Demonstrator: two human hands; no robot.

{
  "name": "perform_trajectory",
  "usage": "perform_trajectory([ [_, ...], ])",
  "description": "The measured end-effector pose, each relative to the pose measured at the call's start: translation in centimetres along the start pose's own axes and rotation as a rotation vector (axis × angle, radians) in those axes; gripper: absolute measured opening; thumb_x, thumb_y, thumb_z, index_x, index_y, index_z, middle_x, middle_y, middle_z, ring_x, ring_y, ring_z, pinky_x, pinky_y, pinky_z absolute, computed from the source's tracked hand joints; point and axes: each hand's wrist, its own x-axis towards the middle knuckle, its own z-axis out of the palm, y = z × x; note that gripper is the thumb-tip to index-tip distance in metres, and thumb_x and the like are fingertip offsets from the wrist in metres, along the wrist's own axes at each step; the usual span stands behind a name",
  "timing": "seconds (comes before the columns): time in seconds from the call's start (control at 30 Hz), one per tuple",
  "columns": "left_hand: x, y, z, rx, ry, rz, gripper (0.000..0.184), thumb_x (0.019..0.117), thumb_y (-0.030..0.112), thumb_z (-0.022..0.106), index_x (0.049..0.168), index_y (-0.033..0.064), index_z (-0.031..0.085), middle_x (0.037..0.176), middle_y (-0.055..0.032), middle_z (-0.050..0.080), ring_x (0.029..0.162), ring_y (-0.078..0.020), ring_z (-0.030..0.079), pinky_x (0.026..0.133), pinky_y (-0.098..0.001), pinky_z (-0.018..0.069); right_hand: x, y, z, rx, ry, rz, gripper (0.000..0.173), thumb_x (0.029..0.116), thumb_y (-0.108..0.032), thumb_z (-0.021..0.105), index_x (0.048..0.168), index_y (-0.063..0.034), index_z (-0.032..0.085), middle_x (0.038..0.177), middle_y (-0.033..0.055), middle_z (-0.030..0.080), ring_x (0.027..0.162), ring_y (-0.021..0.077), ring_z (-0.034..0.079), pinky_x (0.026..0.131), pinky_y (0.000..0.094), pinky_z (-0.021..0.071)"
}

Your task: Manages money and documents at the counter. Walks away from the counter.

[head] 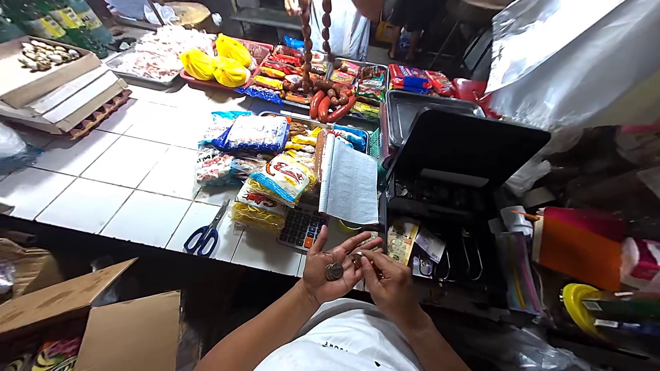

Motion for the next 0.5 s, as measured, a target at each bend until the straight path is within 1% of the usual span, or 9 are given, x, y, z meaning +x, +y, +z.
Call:
perform_trajectory([
  [0.07,0.2,-0.1,0.0,-0.025,0.04,0.024,0.103,0.0944,0.076,0.002,0.153,-0.0006,0.04,0.157,-0.0242,0.042,0.143,-0.0359,0.046,0.112,-0.0427,0.0437,0.1,-0.6,-0.3,0.111,-0.028,0.033,0.026,0.098,-0.014,0.057,0.1,0.0028,0.076,0.083,0.0081,0.075,0.072,0.0015,0.067,0.071,0.0146,0.0553],
  [0.1,0.3,-0.2,0.0,-0.018,0.067,0.04,0.103,0.0948,0.075,0.0,0.152,-0.0005,0.041,0.156,-0.0242,0.043,0.143,-0.0362,0.047,0.112,-0.0431,0.0443,0.2,-0.9,-0.4,0.158,-0.074,0.019,0.025,0.0987,-0.013,0.057,0.101,0.0031,0.076,0.084,0.0083,0.075,0.074,0.0013,0.068,0.072,0.0148,0.0556],
  [0.17,0.4,-0.3,0.2,0.033,0.114,0.058,0.102,0.0951,0.072,-0.007,0.153,0.001,0.039,0.156,-0.0234,0.043,0.143,-0.0361,0.046,0.113,-0.0459,0.0423,0.2,-1.4,-0.4,0.183,-0.175,-0.05,0.024,0.0992,-0.011,0.057,0.104,0.0036,0.076,0.089,0.0102,0.076,0.08,0.006,0.071,0.078,0.0186,0.0571],
  [0.23,0.7,-0.5,0.6,0.073,0.172,0.059,0.097,0.0972,0.067,-0.011,0.154,0.0032,0.037,0.154,-0.0227,0.046,0.141,-0.0364,0.048,0.113,-0.0484,0.0417,-0.1,-1.1,0.1,0.104,-0.197,-0.116,0.025,0.0984,-0.01,0.057,0.108,0.003,0.076,0.089,0.0116,0.076,0.081,0.012,0.073,0.08,0.0225,0.0586],
  [0.3,0.9,-0.8,0.9,0.07,0.219,0.064,0.089,0.1017,0.061,-0.007,0.151,0.0033,0.041,0.149,-0.0227,0.052,0.136,-0.0362,0.053,0.111,-0.048,0.0452,-0.5,-0.4,0.6,0.012,-0.151,-0.13,0.028,0.0974,-0.012,0.058,0.114,0.0026,0.076,0.085,0.0118,0.074,0.074,0.0161,0.071,0.074,0.0259,0.0589],
  [0.33,0.8,-1.0,0.9,0.076,0.231,0.066,0.083,0.105,0.055,-0.002,0.149,0.0026,0.043,0.146,-0.0219,0.055,0.134,-0.0351,0.055,0.109,-0.0466,0.047,-0.7,-0.2,0.8,-0.028,-0.142,-0.118,0.029,0.0974,-0.013,0.058,0.116,0.0018,0.076,0.084,0.0118,0.074,0.073,0.0181,0.072,0.072,0.0288,0.0599],
  [0.37,0.7,-1.1,1.2,0.095,0.264,0.063,0.074,0.1081,0.048,0.005,0.145,0.0019,0.049,0.142,-0.0202,0.06,0.131,-0.0331,0.059,0.106,-0.0448,0.0497,-0.9,-0.2,1.0,-0.047,-0.14,-0.093,0.029,0.0974,-0.013,0.058,0.116,0.0011,0.076,0.084,0.0121,0.075,0.074,0.0203,0.073,0.072,0.0326,0.061],
  [0.43,0.9,-1.5,2.0,0.138,0.354,0.033,0.063,0.1107,0.039,0.015,0.134,0.0015,0.059,0.13,-0.0162,0.069,0.122,-0.0284,0.066,0.1,-0.0419,0.0544,-0.8,-0.5,0.9,-0.033,-0.122,-0.041,0.027,0.0952,-0.012,0.061,0.113,0.0018,0.077,0.086,0.0128,0.076,0.076,0.0223,0.075,0.075,0.0373,0.0623],
  [0.5,1.6,-2.2,2.4,0.156,0.439,0.007,0.065,0.1108,0.042,0.015,0.126,0.0028,0.065,0.122,-0.014,0.073,0.114,-0.0259,0.07,0.093,-0.0395,0.0583,-0.4,-1.1,-0.3,0.036,-0.136,0.038,0.025,0.093,-0.014,0.067,0.109,0.0036,0.077,0.089,0.0146,0.077,0.081,0.0234,0.076,0.079,0.0398,0.0621],
])
